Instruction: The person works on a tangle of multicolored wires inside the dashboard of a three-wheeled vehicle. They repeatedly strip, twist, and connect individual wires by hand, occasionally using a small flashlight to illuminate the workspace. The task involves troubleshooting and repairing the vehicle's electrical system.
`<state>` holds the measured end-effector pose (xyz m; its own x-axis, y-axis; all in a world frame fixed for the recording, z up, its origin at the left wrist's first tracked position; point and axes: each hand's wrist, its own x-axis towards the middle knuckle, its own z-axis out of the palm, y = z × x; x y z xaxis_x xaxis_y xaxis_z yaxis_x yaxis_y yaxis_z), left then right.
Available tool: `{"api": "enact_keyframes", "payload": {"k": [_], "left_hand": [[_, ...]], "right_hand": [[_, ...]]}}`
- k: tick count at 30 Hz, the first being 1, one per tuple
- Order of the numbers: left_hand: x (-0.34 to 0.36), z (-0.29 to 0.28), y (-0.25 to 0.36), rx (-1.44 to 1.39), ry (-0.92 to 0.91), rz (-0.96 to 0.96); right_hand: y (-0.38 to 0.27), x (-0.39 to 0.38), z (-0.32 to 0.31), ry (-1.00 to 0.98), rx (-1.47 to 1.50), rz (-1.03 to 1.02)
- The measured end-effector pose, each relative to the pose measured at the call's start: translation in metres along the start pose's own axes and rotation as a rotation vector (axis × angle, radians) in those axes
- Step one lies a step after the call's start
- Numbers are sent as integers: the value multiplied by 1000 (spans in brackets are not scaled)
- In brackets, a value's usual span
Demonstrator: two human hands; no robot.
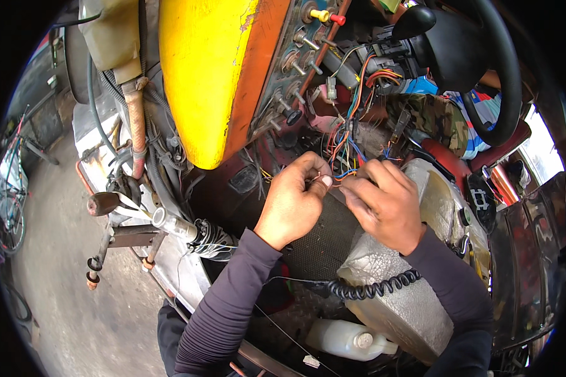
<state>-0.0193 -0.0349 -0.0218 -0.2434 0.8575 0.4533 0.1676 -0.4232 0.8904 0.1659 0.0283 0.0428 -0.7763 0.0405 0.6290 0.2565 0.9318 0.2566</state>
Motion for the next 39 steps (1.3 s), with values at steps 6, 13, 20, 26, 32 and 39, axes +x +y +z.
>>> {"api": "enact_keyframes", "payload": {"k": [6,13,20,26,32,39], "left_hand": [[-3,-5,9,160,-16,83],[1,-8,13,45,-9,100],[3,-11,6,51,-49,90],[1,-5,9,149,41,196],[2,-15,13,41,17,34],[-1,-4,11,-113,0,-11]], "right_hand": [[3,6,-2,76,-93,-91],[10,8,4,53,29,-43],[5,14,3,-12,121,41],[10,27,-3,-261,895,713],[10,15,-6,73,-44,-139],[8,19,2,95,-46,-171]]}}
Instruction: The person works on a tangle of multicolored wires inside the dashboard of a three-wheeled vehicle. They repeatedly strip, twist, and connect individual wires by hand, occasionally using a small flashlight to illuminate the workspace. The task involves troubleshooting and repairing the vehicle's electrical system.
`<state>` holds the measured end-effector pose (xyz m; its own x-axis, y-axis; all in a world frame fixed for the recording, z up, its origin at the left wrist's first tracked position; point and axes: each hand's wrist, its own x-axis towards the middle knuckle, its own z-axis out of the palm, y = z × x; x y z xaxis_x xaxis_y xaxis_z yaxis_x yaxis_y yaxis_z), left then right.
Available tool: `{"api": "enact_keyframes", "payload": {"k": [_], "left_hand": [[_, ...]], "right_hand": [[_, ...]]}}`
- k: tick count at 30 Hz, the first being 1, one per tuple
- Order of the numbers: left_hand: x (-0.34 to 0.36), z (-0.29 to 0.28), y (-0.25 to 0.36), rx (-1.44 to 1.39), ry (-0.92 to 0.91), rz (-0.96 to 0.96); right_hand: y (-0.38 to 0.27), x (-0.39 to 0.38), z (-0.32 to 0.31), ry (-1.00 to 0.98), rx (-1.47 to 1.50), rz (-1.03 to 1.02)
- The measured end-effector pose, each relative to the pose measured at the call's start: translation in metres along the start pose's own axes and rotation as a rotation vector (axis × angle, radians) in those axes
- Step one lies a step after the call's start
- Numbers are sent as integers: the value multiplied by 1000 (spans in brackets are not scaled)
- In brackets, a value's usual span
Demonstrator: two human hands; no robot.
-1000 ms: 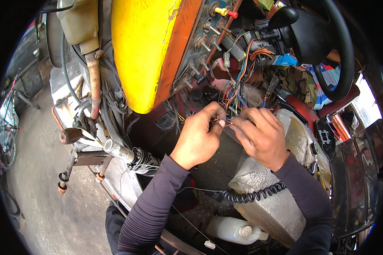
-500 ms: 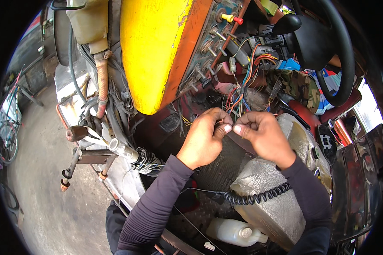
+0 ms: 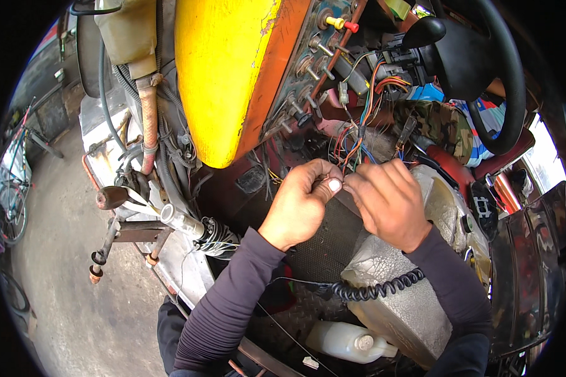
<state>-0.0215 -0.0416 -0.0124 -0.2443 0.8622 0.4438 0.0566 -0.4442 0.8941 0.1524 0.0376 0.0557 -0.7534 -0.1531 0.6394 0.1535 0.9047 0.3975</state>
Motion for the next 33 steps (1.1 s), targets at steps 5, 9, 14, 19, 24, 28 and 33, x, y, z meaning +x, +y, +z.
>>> {"api": "enact_keyframes", "payload": {"k": [5,9,14,19,24,28,33], "left_hand": [[-2,15,-6,316,189,352],[0,10,-6,145,104,201],[1,1,-3,16,35,13],[-1,8,-4,143,64,78],[1,7,-17,94,62,37],[7,0,-26,39,68,73],[6,2,-25,124,134,37]], "right_hand": [[4,5,-4,-310,1009,995],[1,2,-5,-78,537,537],[5,-5,-13,-93,-149,-21],[-1,3,-11,-147,56,190],[17,-27,-70,20,-238,275],[67,-105,-139,-649,-613,656],[90,-170,-152,-858,27,1418]]}}
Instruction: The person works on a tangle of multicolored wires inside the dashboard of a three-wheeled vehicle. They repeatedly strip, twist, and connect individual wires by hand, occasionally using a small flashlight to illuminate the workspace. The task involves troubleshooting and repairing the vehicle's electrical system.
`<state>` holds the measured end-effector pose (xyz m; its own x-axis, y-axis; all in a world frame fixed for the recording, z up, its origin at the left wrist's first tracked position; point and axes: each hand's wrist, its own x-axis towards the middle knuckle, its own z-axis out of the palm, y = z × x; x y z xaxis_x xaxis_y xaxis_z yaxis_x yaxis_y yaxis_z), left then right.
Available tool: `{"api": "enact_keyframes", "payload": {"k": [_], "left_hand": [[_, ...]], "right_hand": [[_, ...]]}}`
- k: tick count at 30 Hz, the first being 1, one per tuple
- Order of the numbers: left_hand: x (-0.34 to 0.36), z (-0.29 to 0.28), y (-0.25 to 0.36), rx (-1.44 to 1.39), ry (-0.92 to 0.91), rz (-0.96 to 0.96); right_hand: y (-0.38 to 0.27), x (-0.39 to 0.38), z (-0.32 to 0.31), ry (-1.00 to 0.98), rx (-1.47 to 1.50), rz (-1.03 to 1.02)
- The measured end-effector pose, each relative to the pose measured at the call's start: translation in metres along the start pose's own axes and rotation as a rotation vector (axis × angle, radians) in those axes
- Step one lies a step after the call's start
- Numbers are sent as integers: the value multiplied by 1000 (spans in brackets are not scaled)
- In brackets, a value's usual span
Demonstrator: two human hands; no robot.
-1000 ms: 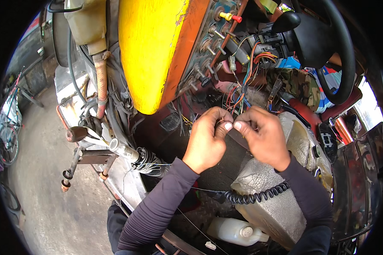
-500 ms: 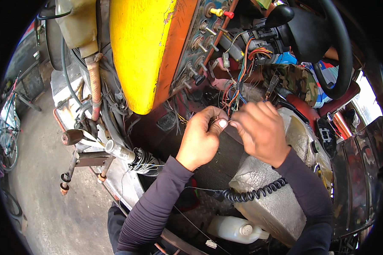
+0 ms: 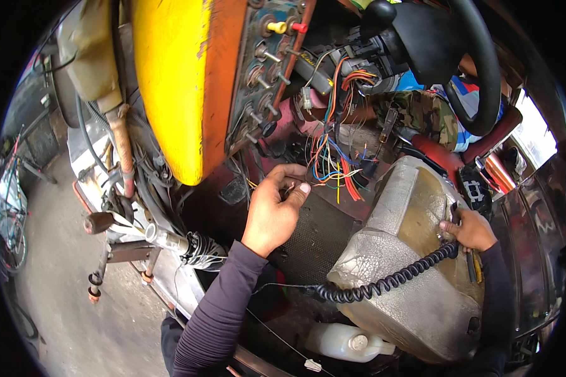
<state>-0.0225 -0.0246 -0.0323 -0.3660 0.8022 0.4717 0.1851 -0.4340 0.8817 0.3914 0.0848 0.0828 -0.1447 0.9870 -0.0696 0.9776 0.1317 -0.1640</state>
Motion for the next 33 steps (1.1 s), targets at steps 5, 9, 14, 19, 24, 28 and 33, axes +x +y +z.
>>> {"api": "enact_keyframes", "payload": {"k": [5,9,14,19,24,28,33], "left_hand": [[0,-6,6,-51,96,-168],[-6,-8,14,154,93,-6],[-10,4,29,496,46,328],[-13,22,31,574,39,317],[-10,26,24,645,15,394],[-9,27,21,596,57,406],[-9,25,24,592,45,417]], "right_hand": [[2,-11,7,56,269,-80],[-6,-10,18,184,398,-294],[-49,-17,13,244,873,-483],[-124,-37,33,-260,910,-642],[-174,-23,56,-343,777,-615],[-185,-20,61,-261,806,-648],[-188,-14,59,-298,857,-609]]}}
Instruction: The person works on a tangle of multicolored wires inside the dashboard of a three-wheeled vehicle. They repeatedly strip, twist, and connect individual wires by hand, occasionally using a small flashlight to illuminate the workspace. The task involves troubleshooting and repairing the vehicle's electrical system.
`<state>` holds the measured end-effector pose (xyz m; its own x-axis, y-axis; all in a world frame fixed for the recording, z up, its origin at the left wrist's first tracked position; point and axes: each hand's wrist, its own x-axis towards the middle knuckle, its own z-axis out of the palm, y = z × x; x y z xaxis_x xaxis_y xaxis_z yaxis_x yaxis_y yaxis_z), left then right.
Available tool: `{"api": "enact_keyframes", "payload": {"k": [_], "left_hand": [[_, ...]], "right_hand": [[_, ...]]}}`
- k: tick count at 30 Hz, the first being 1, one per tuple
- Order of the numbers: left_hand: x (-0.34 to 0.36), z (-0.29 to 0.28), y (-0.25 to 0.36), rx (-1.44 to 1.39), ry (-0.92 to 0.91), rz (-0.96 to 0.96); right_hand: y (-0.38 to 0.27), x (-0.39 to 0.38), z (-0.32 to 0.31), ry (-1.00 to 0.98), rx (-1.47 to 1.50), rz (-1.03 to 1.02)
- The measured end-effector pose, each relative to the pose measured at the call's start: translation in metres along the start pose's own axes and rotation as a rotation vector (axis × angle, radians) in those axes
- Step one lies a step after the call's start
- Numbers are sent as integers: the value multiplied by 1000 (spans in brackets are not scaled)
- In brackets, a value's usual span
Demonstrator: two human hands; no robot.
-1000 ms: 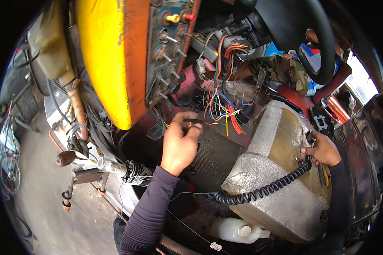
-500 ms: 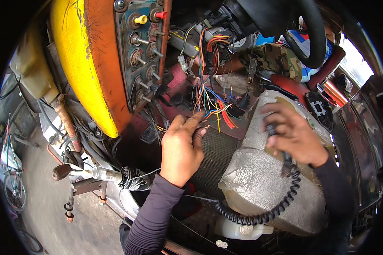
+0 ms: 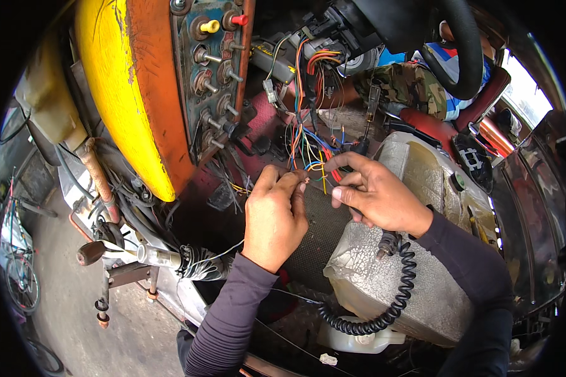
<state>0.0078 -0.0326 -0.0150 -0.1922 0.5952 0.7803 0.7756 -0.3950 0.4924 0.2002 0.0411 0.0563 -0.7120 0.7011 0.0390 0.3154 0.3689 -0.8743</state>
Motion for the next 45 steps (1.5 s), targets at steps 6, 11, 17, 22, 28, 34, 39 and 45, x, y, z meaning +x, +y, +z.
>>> {"api": "enact_keyframes", "payload": {"k": [6,11,17,22,28,34,39,45], "left_hand": [[-1,-1,2,-8,-10,-31],[-1,-4,0,3,-1,-23],[-2,-3,1,3,-13,-40],[-2,-5,0,0,1,-36],[-3,-7,3,-17,28,-79],[-2,-7,3,-9,13,-49],[-3,-7,4,-8,-3,-36],[-1,-7,6,-32,1,-19]], "right_hand": [[0,0,-2,-2,30,-17],[-3,-8,-4,-37,61,10],[3,1,0,-39,94,-7],[3,-3,-8,-41,118,19],[0,2,-17,-53,115,-3],[3,12,-12,-66,107,-4],[4,13,-9,-18,69,-5],[6,15,-8,4,72,-29]]}}
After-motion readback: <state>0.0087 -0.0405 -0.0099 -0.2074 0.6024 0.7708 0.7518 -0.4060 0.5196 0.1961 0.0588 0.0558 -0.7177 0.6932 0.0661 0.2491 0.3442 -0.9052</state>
